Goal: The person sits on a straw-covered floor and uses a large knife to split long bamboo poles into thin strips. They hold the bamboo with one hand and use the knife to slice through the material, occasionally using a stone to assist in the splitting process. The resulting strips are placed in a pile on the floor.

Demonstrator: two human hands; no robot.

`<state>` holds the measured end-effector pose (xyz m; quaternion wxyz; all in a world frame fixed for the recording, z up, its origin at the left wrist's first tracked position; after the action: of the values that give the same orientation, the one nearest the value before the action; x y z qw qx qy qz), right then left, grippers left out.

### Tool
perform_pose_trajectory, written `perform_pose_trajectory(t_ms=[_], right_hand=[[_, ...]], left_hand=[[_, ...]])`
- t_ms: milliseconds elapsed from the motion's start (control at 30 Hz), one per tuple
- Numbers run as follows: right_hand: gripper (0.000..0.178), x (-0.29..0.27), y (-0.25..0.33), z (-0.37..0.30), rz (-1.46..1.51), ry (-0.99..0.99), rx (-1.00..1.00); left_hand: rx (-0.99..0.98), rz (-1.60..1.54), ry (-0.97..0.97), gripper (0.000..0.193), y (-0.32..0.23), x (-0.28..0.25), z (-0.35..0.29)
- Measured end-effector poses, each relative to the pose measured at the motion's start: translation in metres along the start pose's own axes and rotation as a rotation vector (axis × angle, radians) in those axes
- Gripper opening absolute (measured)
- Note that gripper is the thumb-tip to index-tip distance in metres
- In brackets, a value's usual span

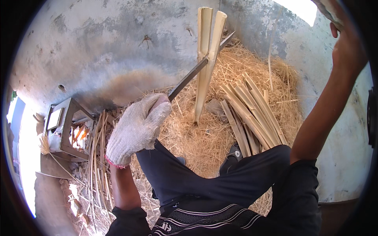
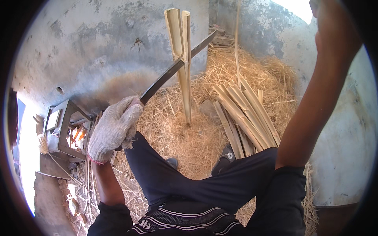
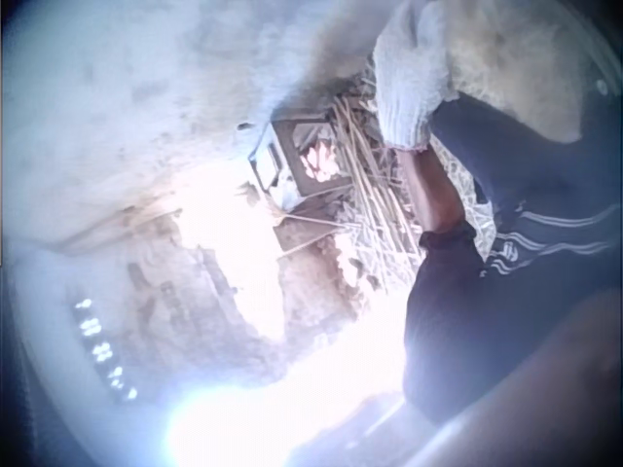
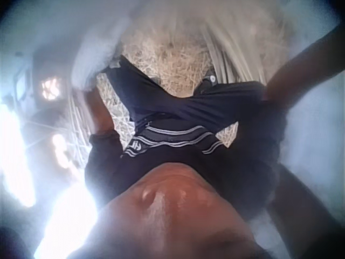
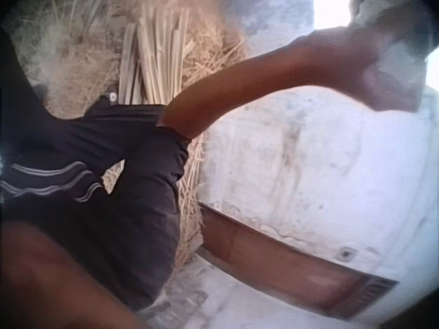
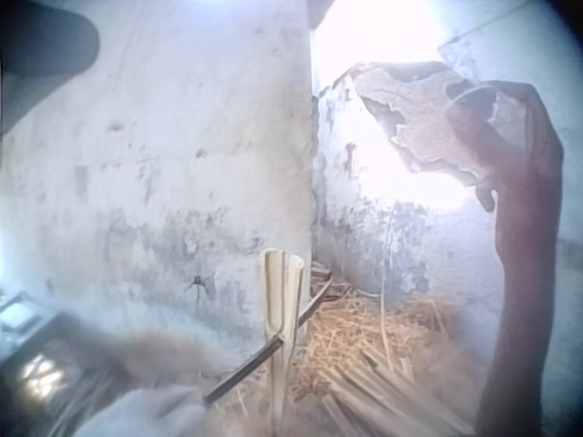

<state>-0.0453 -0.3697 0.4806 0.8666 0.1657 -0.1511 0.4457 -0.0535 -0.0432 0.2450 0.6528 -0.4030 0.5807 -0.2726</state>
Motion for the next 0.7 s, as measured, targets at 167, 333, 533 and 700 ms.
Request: perform_pose_trajectory(t_ms=[167,333,533,700], right_hand=[[0.041,0.084,-0.125,-0.214,-0.382,1.08,0.301],[0.047,0.061,-0.143,-0.234,-0.428,1.018,0.51],[0.05,0.019,-0.151,-0.168,-0.34,0.485,0.38],[0.037,0.041,-0.09,-0.101,-0.133,0.147,0.195]], left_hand=[[-0.098,-0.001,0.059,0.037,0.027,0.025,0.0],[-0.096,-0.066,0.049,0.027,0.087,0.061,0.011],[0.129,0.037,0.026,0.026,0.07,0.082,0.035],[0.118,0.175,-0.013,0.032,0.068,0.062,0.037]])
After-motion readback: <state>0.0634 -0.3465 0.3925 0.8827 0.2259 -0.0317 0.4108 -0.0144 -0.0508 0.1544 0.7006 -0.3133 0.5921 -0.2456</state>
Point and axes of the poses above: each hand's wrist, its own z-axis towards the middle knuckle, its own x-axis out of the palm, y = z × x, the point moved 9 cm from there along z, towards the middle knuckle, and after that the axes turned 15 degrees about -y, right-handed, at the moved point
